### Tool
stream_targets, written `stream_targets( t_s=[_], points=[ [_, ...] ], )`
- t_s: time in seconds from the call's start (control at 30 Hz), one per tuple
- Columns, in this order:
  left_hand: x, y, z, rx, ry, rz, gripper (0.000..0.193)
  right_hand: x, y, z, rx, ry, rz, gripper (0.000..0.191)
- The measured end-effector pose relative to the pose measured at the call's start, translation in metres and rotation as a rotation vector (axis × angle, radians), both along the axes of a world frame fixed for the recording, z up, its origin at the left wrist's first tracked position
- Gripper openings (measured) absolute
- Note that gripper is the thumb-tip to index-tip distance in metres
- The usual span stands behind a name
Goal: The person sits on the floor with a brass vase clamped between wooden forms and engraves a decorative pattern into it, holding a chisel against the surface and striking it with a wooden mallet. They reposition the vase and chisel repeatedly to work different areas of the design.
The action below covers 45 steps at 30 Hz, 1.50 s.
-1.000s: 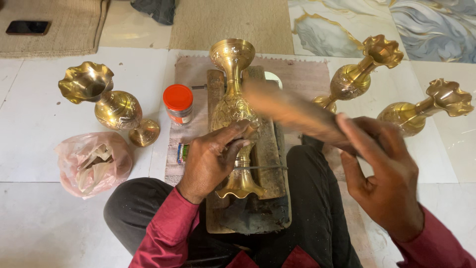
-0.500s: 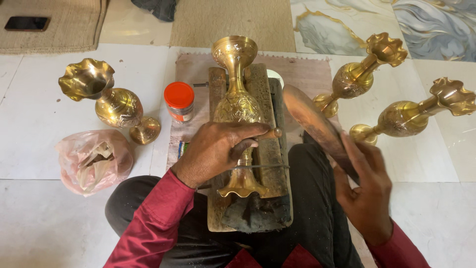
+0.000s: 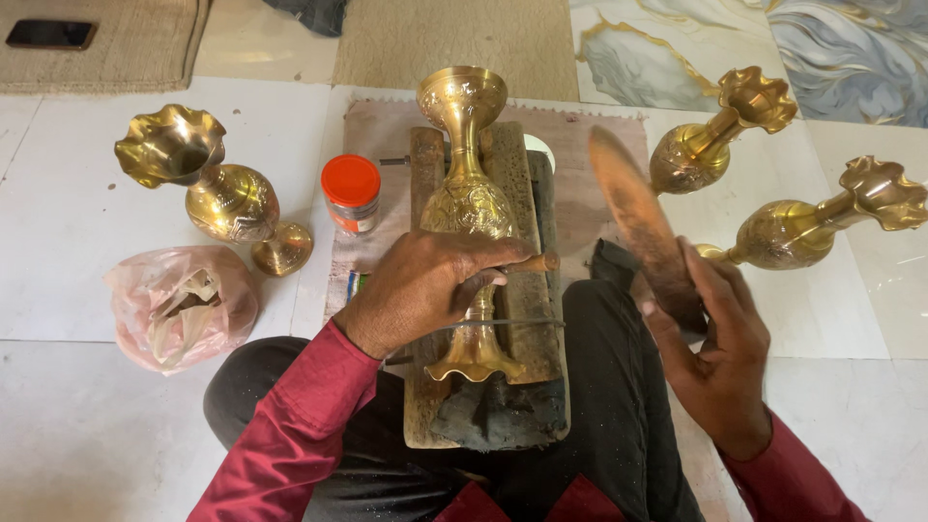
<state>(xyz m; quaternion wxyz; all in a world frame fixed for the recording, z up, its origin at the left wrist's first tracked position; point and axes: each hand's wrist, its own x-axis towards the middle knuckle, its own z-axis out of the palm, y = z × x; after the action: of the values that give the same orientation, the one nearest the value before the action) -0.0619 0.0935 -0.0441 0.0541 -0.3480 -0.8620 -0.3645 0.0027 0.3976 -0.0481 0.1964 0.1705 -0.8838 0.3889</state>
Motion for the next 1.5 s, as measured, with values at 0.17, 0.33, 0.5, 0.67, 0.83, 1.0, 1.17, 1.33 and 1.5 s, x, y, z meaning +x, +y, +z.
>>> stream_targets(
  t_s=[0.17, 0.33, 0.5, 0.67, 0.83, 1.0, 1.17, 1.33, 1.5],
  points=[
    [0.004, 0.006, -0.010, 0.040, 0.060, 0.051, 0.037, -0.010, 0.003, 0.009, 0.175, 0.133, 0.017, 0.058],
    [0.019, 0.005, -0.022, 0.195, -0.042, 0.197, 0.037, -0.021, -0.002, 0.027, 0.404, 0.203, 0.081, 0.058],
    [0.033, 0.011, -0.032, 0.397, -0.001, 0.330, 0.040, -0.023, -0.006, 0.058, 0.585, 0.153, 0.124, 0.068],
    [0.040, 0.019, -0.037, 0.425, -0.088, 0.475, 0.038, -0.033, -0.020, 0.076, 0.397, 0.044, 0.139, 0.068],
    [0.050, 0.028, -0.043, 0.483, -0.111, 0.563, 0.020, -0.029, -0.030, 0.093, 0.710, 0.251, 0.159, 0.068],
    [0.055, 0.035, -0.048, 0.607, -0.092, 0.616, 0.021, -0.028, -0.036, 0.099, 0.863, 0.258, 0.178, 0.071],
    [0.057, 0.039, -0.048, 0.604, -0.090, 0.665, 0.019, -0.025, -0.038, 0.099, 0.800, 0.259, 0.167, 0.068],
    [0.057, 0.036, -0.049, 0.593, -0.030, 0.597, 0.026, -0.015, -0.037, 0.093, 0.675, 0.244, 0.093, 0.067],
    [0.043, 0.013, -0.052, 0.612, 0.035, 0.416, 0.028, -0.013, -0.021, 0.062, 0.493, 0.161, 0.021, 0.064]
  ],
)
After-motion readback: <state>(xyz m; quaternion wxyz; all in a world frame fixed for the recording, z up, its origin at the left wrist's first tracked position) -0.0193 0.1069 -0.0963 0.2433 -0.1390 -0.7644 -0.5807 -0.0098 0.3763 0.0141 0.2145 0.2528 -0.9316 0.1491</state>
